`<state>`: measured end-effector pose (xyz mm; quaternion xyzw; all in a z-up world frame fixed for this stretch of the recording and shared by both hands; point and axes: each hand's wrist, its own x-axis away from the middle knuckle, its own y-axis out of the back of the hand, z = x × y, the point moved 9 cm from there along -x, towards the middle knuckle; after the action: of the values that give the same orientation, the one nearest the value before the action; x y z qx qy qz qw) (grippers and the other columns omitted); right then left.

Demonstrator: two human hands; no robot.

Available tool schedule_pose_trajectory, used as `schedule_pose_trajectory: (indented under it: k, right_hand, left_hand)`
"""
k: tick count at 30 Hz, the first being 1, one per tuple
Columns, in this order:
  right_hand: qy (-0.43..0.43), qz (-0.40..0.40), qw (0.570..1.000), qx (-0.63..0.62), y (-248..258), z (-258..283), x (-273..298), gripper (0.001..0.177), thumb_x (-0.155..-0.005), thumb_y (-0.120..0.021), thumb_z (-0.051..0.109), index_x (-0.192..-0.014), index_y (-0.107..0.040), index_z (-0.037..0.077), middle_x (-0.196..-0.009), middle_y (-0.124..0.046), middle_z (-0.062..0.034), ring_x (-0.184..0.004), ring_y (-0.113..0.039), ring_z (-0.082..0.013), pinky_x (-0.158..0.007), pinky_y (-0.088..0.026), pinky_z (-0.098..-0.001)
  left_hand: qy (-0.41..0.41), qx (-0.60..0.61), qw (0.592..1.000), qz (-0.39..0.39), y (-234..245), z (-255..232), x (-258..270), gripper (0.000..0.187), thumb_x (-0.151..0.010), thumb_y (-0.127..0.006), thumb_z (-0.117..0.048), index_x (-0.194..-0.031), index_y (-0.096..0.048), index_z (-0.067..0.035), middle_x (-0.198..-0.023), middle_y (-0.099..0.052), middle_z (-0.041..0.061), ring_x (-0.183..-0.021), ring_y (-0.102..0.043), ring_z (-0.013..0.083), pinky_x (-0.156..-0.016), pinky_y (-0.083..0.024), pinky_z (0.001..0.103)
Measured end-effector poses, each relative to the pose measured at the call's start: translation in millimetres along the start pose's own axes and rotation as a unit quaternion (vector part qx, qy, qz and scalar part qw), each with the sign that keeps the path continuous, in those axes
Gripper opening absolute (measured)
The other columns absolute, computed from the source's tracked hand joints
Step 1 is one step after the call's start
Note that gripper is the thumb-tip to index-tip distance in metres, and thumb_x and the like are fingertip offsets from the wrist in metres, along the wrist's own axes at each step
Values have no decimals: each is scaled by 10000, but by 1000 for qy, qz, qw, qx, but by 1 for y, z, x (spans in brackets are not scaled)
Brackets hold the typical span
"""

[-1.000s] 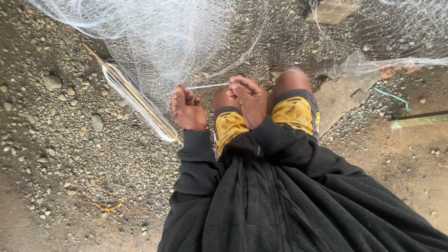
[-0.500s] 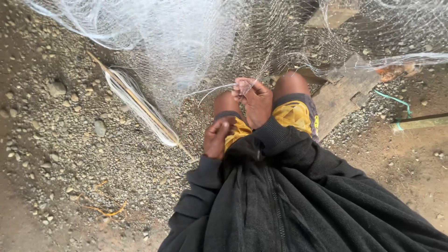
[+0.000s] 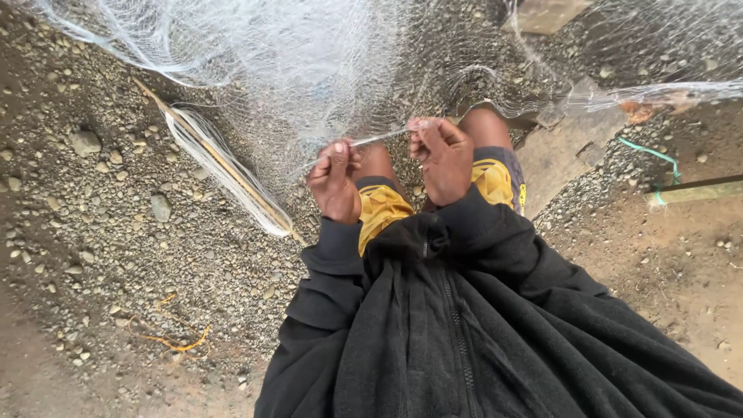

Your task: The person works on a large white fishing net by hand, using their fingers to thread and knot sections of thin mesh cord.

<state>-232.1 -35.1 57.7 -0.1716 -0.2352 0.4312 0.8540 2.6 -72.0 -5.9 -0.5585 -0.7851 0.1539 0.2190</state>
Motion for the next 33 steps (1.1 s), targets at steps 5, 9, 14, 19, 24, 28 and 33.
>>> schedule_pose_trajectory:
  k: [5,9,14,19,24,28,33]
  right_hand:
    - [-52,52,997,3,-5,-9,-1,87,-1104,-799,18,-1149,-844,-41,-868,-815,-168,-713,-836,-196,-634,-751,-312]
    - [-48,169,984,1,-21,-8,4,288,-1088,-753,-8,-1371,-805,-4,-1064,-825,-187,-908,-858,-252,-771,-780,-355]
    - [-34,159,986,28,-28,-37,39,437,-1049,-812,-74,-1479,-737,-47,-1136,-810,-213,-978,-867,-273,-779,-777,-322]
    - [31,109,988,102,-44,-26,24,126,-1086,-852,5,-1196,-874,-51,-904,-866,-234,-770,-866,-215,-632,-723,-280]
    - [14,95,994,55,-22,-15,9,75,-1127,-778,-18,-1067,-820,-2,-958,-822,-205,-746,-841,-251,-613,-728,-332]
    - [-55,103,991,-60,1,-4,9,129,-1197,-710,52,-1071,-721,26,-979,-789,-187,-788,-850,-266,-663,-744,-357]
    - [-37,159,974,-157,0,15,9,171,-1249,-631,115,-1101,-676,43,-992,-738,-172,-848,-816,-280,-753,-680,-369]
  left_hand:
    - [5,-29,1000,5,28,-18,-11,264,-1178,-802,-246,-1133,-873,5,-949,-829,158,-800,-791,197,-703,-657,297]
    - [-25,-64,998,-7,38,-35,-11,232,-1192,-777,-231,-1100,-855,-33,-894,-801,109,-769,-755,160,-683,-634,271]
    - [-87,-130,988,6,34,-42,-9,231,-1189,-782,-194,-1055,-848,-17,-854,-787,126,-732,-721,160,-661,-624,286]
    - [-110,-139,984,20,25,-51,-6,228,-1180,-804,-189,-1010,-841,-41,-803,-771,96,-707,-696,132,-655,-597,266]
    - [-49,-46,997,-29,10,-60,3,308,-1150,-820,-217,-871,-762,-102,-814,-773,100,-694,-702,123,-644,-602,261]
    - [-4,6,999,-35,-12,-56,13,317,-1146,-820,-199,-855,-745,-100,-849,-782,110,-701,-726,130,-638,-612,261]
    - [42,68,996,-39,-28,-56,12,302,-1131,-825,-155,-850,-742,-81,-874,-778,155,-692,-756,164,-626,-642,274]
